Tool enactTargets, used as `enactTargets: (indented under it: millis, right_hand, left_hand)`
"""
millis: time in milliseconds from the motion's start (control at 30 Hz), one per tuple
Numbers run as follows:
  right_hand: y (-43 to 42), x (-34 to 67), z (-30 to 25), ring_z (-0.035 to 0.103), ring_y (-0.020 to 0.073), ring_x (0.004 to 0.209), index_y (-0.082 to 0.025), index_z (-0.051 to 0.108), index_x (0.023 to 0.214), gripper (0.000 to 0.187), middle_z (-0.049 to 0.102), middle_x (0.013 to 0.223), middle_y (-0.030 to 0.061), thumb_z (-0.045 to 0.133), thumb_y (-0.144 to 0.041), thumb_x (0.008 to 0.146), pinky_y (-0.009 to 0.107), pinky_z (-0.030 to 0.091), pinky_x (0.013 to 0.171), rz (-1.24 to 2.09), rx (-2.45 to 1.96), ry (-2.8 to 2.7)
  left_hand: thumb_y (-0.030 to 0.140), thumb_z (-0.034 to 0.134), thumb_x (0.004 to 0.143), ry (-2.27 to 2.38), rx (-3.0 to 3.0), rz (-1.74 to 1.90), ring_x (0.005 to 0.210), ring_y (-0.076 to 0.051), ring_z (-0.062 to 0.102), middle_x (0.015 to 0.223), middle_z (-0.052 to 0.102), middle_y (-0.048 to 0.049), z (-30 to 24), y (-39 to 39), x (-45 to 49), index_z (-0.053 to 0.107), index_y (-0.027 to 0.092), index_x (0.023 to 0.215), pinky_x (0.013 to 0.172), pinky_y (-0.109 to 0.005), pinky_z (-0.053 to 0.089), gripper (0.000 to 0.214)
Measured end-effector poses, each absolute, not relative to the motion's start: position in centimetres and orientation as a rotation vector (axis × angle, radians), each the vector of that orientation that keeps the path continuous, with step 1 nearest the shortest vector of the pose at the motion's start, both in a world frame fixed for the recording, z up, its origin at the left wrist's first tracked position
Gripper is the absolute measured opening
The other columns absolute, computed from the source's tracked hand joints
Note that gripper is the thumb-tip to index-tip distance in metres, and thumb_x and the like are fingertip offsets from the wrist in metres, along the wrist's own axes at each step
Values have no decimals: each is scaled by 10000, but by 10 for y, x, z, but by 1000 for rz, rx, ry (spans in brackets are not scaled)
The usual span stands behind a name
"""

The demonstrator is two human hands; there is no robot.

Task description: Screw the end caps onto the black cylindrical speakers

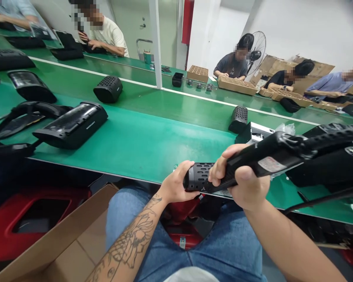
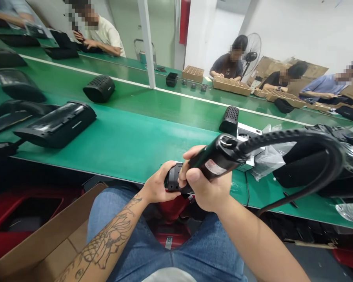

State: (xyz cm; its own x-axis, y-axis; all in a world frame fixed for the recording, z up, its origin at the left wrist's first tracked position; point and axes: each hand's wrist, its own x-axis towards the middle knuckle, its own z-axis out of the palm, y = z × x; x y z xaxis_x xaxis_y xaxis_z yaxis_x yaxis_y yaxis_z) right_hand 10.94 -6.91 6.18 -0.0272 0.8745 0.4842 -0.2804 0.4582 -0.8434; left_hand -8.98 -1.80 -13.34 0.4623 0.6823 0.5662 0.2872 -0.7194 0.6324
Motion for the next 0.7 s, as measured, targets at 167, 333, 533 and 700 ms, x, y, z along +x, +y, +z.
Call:
enactTargets:
  millis: [167, 333, 533, 700]
  right_hand:
    - [-54, 99, 51, 672, 204, 491, -264, 745, 1068, 489, 721, 681, -20, 978, -674, 938, 372, 592, 500, 1018, -681, -1306]
    - [-52, 98, 50, 667, 202, 492, -272, 757, 1044, 459, 715, 668, -29, 994, -649, 933, 367, 581, 512, 1037, -652, -1302]
    - [-50, 97, 47, 656, 213, 487, -276, 727, 1022, 480, 703, 663, -24, 985, -669, 927, 388, 591, 505, 1073, -694, -1331]
    - [-50, 102, 38, 667, 214, 517, -275, 712, 1013, 447, 703, 695, -20, 972, -634, 953, 382, 591, 512, 1132, -673, -1380]
  left_hand:
    - [451, 1015, 808, 827, 2221, 1160, 1581, -454, 653, 1710, 593, -215, -135, -19, -89, 358, 279, 1797, 1286, -643, 623, 1201]
    - [467, 1003, 838, 799, 2230, 1162, 1565, -446, 663, 1704, 588, -225, -134, -19, -88, 364, 262, 1786, 1275, -630, 628, 1161]
    - [433, 1032, 798, 799, 2220, 1179, 1547, -460, 679, 1706, 594, -223, -134, -18, -87, 364, 275, 1788, 1263, -638, 633, 1205]
    - [481, 1043, 790, 816, 2206, 1185, 1544, -458, 682, 1674, 626, -212, -136, -18, -85, 400, 273, 1768, 1282, -649, 622, 1189]
